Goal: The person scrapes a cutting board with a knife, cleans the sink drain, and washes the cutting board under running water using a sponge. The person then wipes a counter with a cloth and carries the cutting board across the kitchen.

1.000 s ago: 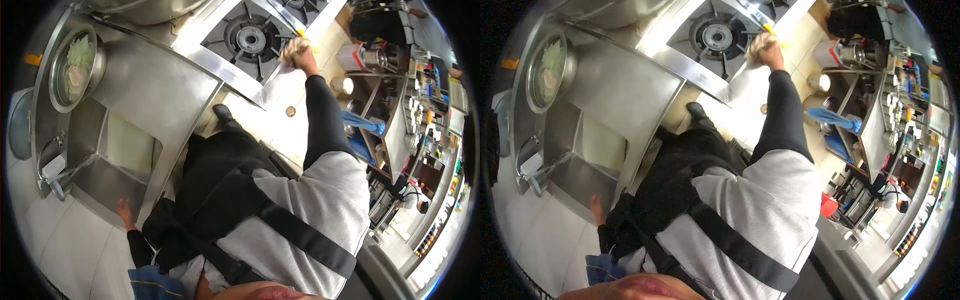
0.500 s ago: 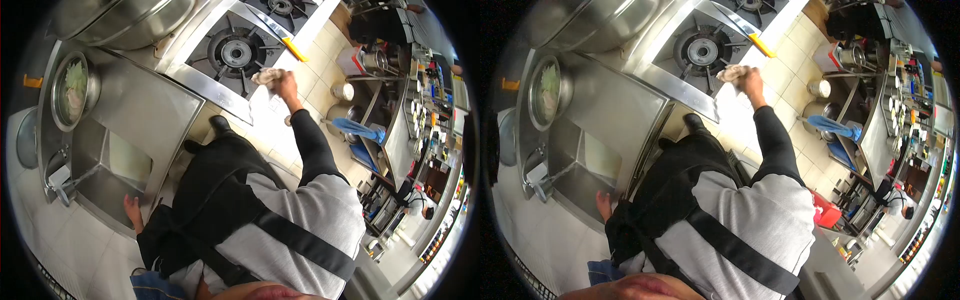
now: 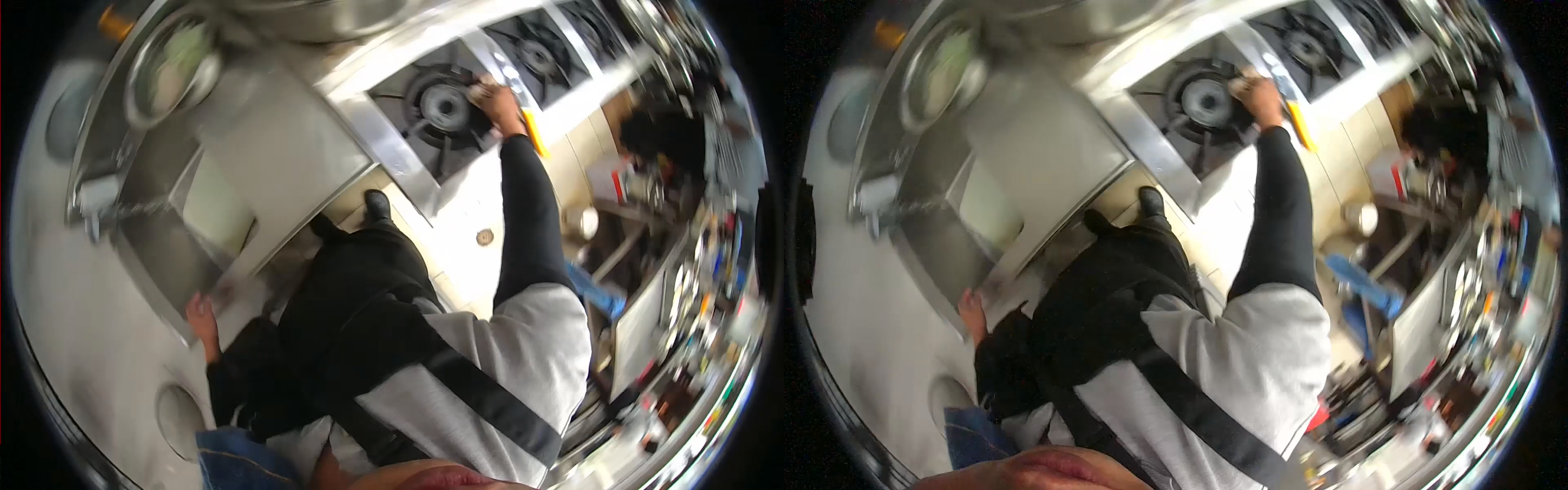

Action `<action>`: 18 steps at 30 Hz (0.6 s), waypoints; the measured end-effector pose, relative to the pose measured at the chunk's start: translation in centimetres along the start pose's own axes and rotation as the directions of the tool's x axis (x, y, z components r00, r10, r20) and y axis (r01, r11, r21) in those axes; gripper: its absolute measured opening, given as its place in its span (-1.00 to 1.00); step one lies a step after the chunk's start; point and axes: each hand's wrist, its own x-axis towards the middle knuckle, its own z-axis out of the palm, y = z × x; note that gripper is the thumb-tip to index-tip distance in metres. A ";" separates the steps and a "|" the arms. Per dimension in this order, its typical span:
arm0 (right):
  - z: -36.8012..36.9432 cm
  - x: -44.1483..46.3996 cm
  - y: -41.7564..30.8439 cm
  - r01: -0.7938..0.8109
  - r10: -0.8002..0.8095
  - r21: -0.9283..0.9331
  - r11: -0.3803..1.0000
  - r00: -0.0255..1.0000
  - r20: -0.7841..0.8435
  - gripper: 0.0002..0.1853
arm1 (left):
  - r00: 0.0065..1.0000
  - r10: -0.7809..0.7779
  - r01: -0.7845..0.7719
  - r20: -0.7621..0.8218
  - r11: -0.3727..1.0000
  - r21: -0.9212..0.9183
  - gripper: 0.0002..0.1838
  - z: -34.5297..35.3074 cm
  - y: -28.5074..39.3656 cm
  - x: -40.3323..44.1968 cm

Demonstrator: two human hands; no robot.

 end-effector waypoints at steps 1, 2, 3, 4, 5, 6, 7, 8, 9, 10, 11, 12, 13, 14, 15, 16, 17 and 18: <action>2.9 3.3 1.9 0.063 -0.044 -0.283 0.957 0.996 0.072 -0.67 | 1.000 -0.027 0.027 0.005 0.996 -0.084 -0.63 -1.2 2.0 -0.3; -6.9 2.2 -2.8 0.213 -0.193 -0.041 0.976 0.941 0.278 -0.61 | 0.990 0.132 -0.135 -0.060 0.989 -0.064 -0.65 -1.4 1.2 -0.3; -2.9 4.5 -0.5 -0.164 0.146 0.660 0.733 0.986 0.083 -0.59 | 0.996 0.021 -0.040 -0.086 0.973 -0.227 -0.67 -2.6 4.5 -0.4; -9.0 3.1 -4.9 -0.186 0.125 0.636 0.749 0.982 0.139 -0.58 | 0.993 0.045 -0.061 -0.113 0.988 -0.140 -0.68 -3.6 6.9 -0.3; -14.3 1.1 -10.0 -0.170 0.096 0.573 0.802 0.983 0.157 -0.69 | 0.994 0.082 -0.093 -0.076 0.985 -0.145 -0.66 -4.7 10.4 -0.2; -16.4 -0.3 -12.8 -0.184 0.051 0.514 0.838 0.964 0.262 -0.66 | 0.991 0.130 -0.135 -0.039 0.978 -0.161 -0.65 -5.0 13.6 0.1; -17.8 -2.4 -16.0 -0.061 -0.011 0.423 0.904 0.986 0.165 -0.60 | 0.981 0.194 -0.186 0.013 0.959 -0.214 -0.63 -4.6 15.9 0.1; -18.3 -4.0 -18.6 -0.021 -0.084 0.478 0.878 0.977 0.197 -0.54 | 0.961 0.271 -0.247 0.050 0.929 -0.275 -0.61 -4.0 18.4 0.7; -18.7 -6.2 -22.5 0.072 -0.131 0.700 0.711 0.991 0.031 -0.62 | 0.930 0.345 -0.280 0.128 0.889 -0.362 -0.58 -3.6 21.4 1.4; -16.0 -7.3 -23.7 0.085 -0.113 0.767 0.636 0.993 -0.017 -0.60 | 0.883 0.424 -0.300 0.200 0.838 -0.455 -0.54 -2.7 24.3 1.9; -15.1 -9.0 -26.4 0.099 -0.099 0.787 0.608 0.994 -0.048 -0.54 | 0.809 0.540 -0.370 0.233 0.775 -0.513 -0.50 -0.8 26.6 2.6; -14.2 -10.9 -29.2 0.160 -0.088 0.774 0.612 0.987 -0.134 -0.45 | 0.696 0.646 -0.374 0.315 0.700 -0.609 -0.42 1.2 28.7 3.4; -14.1 -12.4 -31.4 0.176 -0.177 0.647 0.742 0.982 -0.065 -0.38 | 0.616 0.741 -0.524 0.265 0.638 -0.565 -0.40 3.5 31.2 3.8; -11.6 -13.8 -32.8 0.304 -0.303 0.504 0.808 0.949 -0.085 -0.28 | 0.515 0.827 -0.663 0.224 0.550 -0.508 -0.37 5.7 33.4 4.4; -9.2 -14.6 -34.1 0.468 -0.421 0.481 0.742 0.883 -0.210 -0.19 | 0.466 0.862 -0.753 0.198 0.504 -0.422 -0.33 9.0 34.4 5.0; -6.9 -15.3 -35.1 0.565 -0.541 0.384 0.730 0.822 -0.179 -0.15 | 0.417 0.893 -0.832 0.172 0.451 -0.323 -0.29 11.2 35.0 6.1; -5.6 -16.3 -36.0 0.584 -0.584 0.168 0.794 0.810 -0.056 -0.17 | 0.361 0.912 -0.853 0.196 0.408 -0.326 -0.24 11.3 35.0 7.9; -4.3 -16.2 -36.5 0.605 -0.599 0.197 0.772 0.795 -0.093 -0.17 | 0.448 0.875 -0.828 0.185 0.484 -0.283 -0.25 10.6 34.8 10.2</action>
